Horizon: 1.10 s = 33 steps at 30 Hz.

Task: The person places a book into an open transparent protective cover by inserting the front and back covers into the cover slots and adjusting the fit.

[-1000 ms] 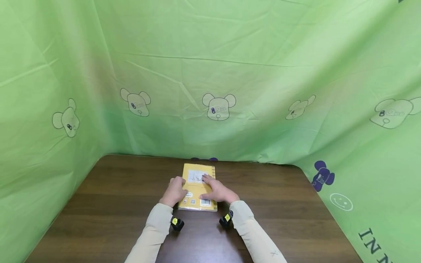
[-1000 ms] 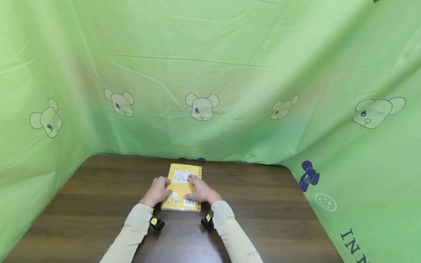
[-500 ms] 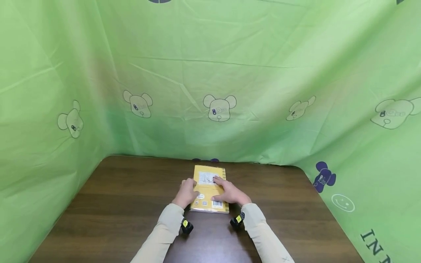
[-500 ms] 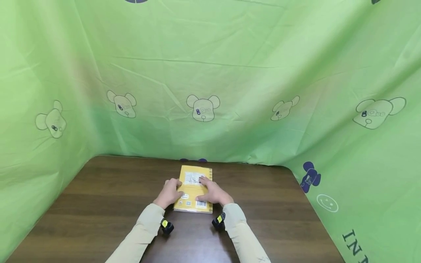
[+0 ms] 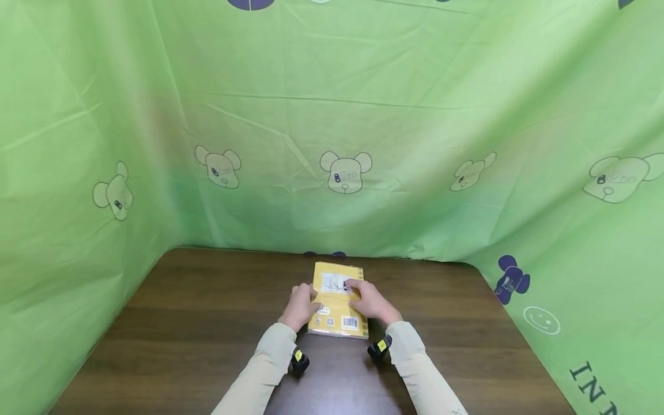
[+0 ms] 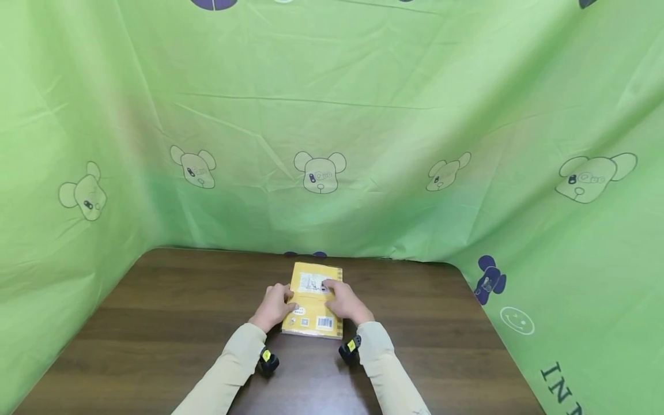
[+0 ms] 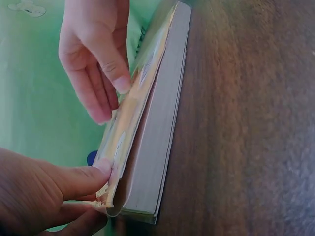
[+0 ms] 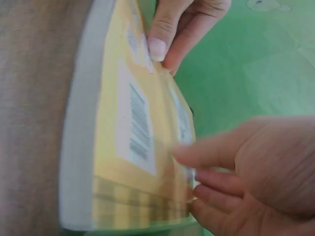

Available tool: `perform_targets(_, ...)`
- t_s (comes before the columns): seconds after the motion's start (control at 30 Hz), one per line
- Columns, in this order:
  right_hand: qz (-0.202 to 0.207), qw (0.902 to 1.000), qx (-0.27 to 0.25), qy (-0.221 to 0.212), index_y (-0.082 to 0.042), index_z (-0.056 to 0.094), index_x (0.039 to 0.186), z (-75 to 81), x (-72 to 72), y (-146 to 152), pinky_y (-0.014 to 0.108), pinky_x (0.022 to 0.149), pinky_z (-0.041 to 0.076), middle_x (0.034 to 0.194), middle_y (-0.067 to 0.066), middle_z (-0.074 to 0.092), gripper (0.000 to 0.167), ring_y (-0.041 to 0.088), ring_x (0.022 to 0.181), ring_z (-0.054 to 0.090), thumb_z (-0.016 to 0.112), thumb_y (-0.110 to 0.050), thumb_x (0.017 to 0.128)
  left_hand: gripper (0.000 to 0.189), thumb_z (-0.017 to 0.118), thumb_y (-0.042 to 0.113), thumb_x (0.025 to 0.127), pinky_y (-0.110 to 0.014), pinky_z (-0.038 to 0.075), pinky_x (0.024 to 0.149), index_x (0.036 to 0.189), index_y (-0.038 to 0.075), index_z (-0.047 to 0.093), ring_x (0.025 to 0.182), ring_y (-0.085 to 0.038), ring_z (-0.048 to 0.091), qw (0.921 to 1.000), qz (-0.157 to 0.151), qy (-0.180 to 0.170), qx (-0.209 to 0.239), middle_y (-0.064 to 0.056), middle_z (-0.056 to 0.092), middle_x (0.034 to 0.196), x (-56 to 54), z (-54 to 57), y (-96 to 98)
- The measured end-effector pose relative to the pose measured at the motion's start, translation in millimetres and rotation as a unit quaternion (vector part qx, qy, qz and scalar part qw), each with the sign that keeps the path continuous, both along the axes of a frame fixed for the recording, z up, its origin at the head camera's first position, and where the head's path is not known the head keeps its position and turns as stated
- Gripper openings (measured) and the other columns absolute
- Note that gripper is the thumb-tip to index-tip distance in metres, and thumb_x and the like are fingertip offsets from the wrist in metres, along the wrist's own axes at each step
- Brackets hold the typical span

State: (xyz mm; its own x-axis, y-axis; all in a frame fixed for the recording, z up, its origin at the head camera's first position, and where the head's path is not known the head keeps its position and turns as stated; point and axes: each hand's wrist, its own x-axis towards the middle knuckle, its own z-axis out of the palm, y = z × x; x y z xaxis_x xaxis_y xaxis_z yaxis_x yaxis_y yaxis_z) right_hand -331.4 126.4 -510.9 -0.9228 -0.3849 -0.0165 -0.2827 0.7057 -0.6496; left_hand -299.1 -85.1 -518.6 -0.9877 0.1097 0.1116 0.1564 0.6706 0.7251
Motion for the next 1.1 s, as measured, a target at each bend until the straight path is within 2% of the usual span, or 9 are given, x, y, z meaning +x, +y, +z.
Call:
perform_targets(0.17,-0.131,0.9911,-0.022,-0.007,0.011,0.049,0.143,2.5,-11.5,-0.7,0.053,0.109,0.045,0.142,0.032,0.051,0.059,0.041,0.128,0.052,0.067,0.002,0.088,0.025,0.077,0.000,0.087,-0.049,0.051,0.105,0.108,-0.013,0.072,0.133,-0.045,0.051,0.9996,0.008,-0.018,0.018,-0.034,0.058,0.136,-0.4,-2.8,0.4)
perform_targets(0.27,-0.186,0.9803,-0.043,-0.050,0.014,0.049,0.138,2.9,-18.3,-0.4,0.046,0.097,0.053,0.129,0.032,0.055,0.055,0.036,0.111,0.059,0.068,-0.005,0.090,0.019,0.077,-0.001,0.087,-0.049,0.052,0.102,0.102,-0.011,0.073,0.133,-0.046,0.052,0.9997,0.005,-0.009,0.023,-0.034,0.059,0.134,-2.2,-5.8,-0.3)
perform_targets(0.37,-0.209,0.9718,-0.056,-0.095,0.013,0.055,0.123,2.1,-22.0,-0.9,0.035,0.075,0.057,0.108,0.025,0.061,0.041,0.028,0.087,0.063,0.067,-0.010,0.092,0.008,0.078,-0.001,0.086,-0.048,0.053,0.100,0.091,-0.007,0.075,0.132,-0.045,0.053,0.9996,0.000,0.001,0.028,-0.033,0.060,0.133,-2.5,-8.8,-1.6)
perform_targets(0.47,-0.215,0.9682,-0.067,-0.110,0.009,0.057,0.107,2.4,-23.4,-1.3,0.027,0.059,0.050,0.089,0.017,0.062,0.025,0.022,0.071,0.061,0.064,-0.010,0.093,0.007,0.079,-0.001,0.085,-0.044,0.054,0.096,0.081,-0.003,0.075,0.133,-0.044,0.054,0.9995,-0.002,0.003,0.033,-0.032,0.061,0.133,-1.9,-10.5,-2.2)
perform_targets(0.57,-0.217,0.9680,-0.066,-0.107,0.006,0.057,0.099,3.7,-24.4,-0.6,0.024,0.052,0.043,0.081,0.012,0.058,0.015,0.018,0.064,0.055,0.060,-0.008,0.094,0.005,0.079,-0.001,0.085,-0.044,0.055,0.094,0.084,-0.004,0.075,0.131,-0.043,0.055,0.9993,-0.001,0.001,0.037,-0.032,0.061,0.132,-1.5,-10.7,-1.4)
perform_targets(0.67,-0.221,0.9664,-0.065,-0.114,0.005,0.054,0.098,4.6,-26.6,2.3,0.023,0.052,0.041,0.082,0.012,0.056,0.011,0.018,0.065,0.053,0.054,-0.006,0.095,0.014,0.078,-0.001,0.086,-0.047,0.053,0.100,0.097,-0.008,0.076,0.131,-0.044,0.054,0.9992,0.001,-0.005,0.039,-0.032,0.060,0.134,-1.8,-10.4,-0.6)
perform_targets(0.8,-0.216,0.9625,-0.090,-0.137,0.006,0.055,0.100,3.2,-30.3,9.5,0.024,0.057,0.052,0.092,0.014,0.059,0.014,0.017,0.072,0.058,0.052,-0.007,0.097,0.027,0.078,0.001,0.086,-0.049,0.049,0.106,0.110,-0.010,0.074,0.133,-0.043,0.053,0.9993,0.001,-0.013,0.036,-0.030,0.060,0.135,-1.7,-9.1,-0.2)
perform_targets(0.97,-0.188,0.9557,-0.146,-0.173,0.008,0.068,0.102,-0.5,-34.4,19.6,0.025,0.061,0.058,0.089,0.012,0.069,0.024,0.012,0.068,0.061,0.054,-0.012,0.102,0.028,0.079,-0.001,0.085,-0.048,0.050,0.105,0.111,-0.011,0.073,0.132,-0.042,0.055,0.9992,0.005,-0.011,0.038,-0.029,0.061,0.134,-3.1,-8.2,-1.1)
perform_targets(1.1,-0.172,0.9481,-0.192,-0.186,0.011,0.066,0.109,-5.0,-35.9,23.3,0.025,0.062,0.059,0.087,0.012,0.070,0.027,0.012,0.068,0.063,0.055,-0.013,0.103,0.025,0.082,0.003,0.082,-0.048,0.050,0.104,0.105,-0.007,0.077,0.127,-0.043,0.056,0.9999,0.011,0.005,0.004,-0.025,0.067,0.128,-3.4,-6.4,-3.3)
